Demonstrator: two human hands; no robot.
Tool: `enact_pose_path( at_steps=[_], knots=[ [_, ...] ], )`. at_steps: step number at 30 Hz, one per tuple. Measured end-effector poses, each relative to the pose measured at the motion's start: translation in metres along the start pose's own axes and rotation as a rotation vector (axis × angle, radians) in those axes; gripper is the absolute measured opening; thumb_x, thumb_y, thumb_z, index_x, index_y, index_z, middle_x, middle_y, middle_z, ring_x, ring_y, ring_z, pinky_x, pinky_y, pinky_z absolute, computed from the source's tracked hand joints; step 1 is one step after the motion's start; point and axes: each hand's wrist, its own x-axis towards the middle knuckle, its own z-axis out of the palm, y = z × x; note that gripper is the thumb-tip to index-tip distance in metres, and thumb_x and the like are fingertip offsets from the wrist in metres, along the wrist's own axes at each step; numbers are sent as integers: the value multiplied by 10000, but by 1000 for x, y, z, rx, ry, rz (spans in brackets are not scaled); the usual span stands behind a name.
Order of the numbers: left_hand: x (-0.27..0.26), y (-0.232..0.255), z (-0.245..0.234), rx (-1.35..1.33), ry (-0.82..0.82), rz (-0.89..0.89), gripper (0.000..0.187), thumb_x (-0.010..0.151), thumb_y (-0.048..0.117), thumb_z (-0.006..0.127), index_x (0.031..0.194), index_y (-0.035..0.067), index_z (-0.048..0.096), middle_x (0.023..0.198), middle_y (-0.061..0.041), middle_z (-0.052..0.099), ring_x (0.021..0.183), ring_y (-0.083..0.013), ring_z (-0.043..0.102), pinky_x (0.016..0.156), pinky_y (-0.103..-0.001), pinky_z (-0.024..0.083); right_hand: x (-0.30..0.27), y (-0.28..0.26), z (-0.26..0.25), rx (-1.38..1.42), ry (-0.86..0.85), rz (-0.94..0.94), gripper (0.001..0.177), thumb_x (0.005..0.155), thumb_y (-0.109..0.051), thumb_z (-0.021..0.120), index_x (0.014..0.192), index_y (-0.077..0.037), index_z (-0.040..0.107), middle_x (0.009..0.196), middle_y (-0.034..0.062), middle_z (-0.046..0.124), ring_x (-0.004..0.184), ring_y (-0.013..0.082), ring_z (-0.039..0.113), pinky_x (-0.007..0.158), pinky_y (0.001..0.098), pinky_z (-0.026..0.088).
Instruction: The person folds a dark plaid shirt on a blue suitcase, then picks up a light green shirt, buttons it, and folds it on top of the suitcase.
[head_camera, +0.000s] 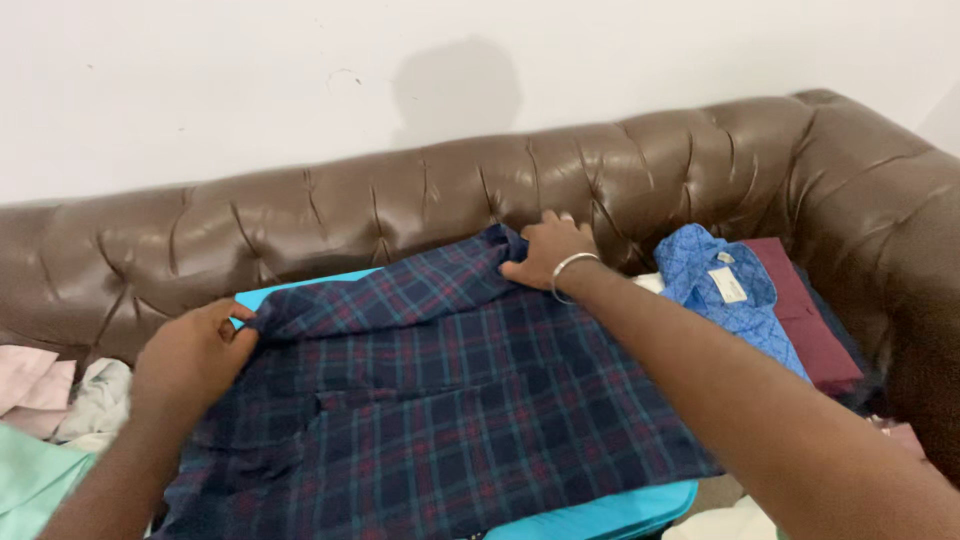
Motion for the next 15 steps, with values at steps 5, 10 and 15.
enact_pose_path(
  at_steps=[5,10,15],
  knots=[
    [45,0,-17,207,55,32,307,954,368,653,1176,183,759,1048,-184,764,978,-411,727,838,-520,572,37,1,-22,-6,229,184,374,895,-295,627,1167,-80,765,1290,203,687,1210,397,651,962,515,538],
    [79,-14,-34,200,128,-104,319,959,377,662,1163,166,788,1127,-189,747,1043,-433,698,870,-540,554,72,29,-83,430,507,262,292,942,-176,578,1104,-277,799,1187,145,724,1099,393,678,937,473,541],
    [73,-25,-18,130,127,-200,335,974,357,625,1211,168,766,1128,-205,743,1059,-442,688,894,-541,541,64,59,-54,305,801,36,187,1010,-193,622,1069,-243,792,1074,131,589,1019,336,599,800,446,565]
  ],
)
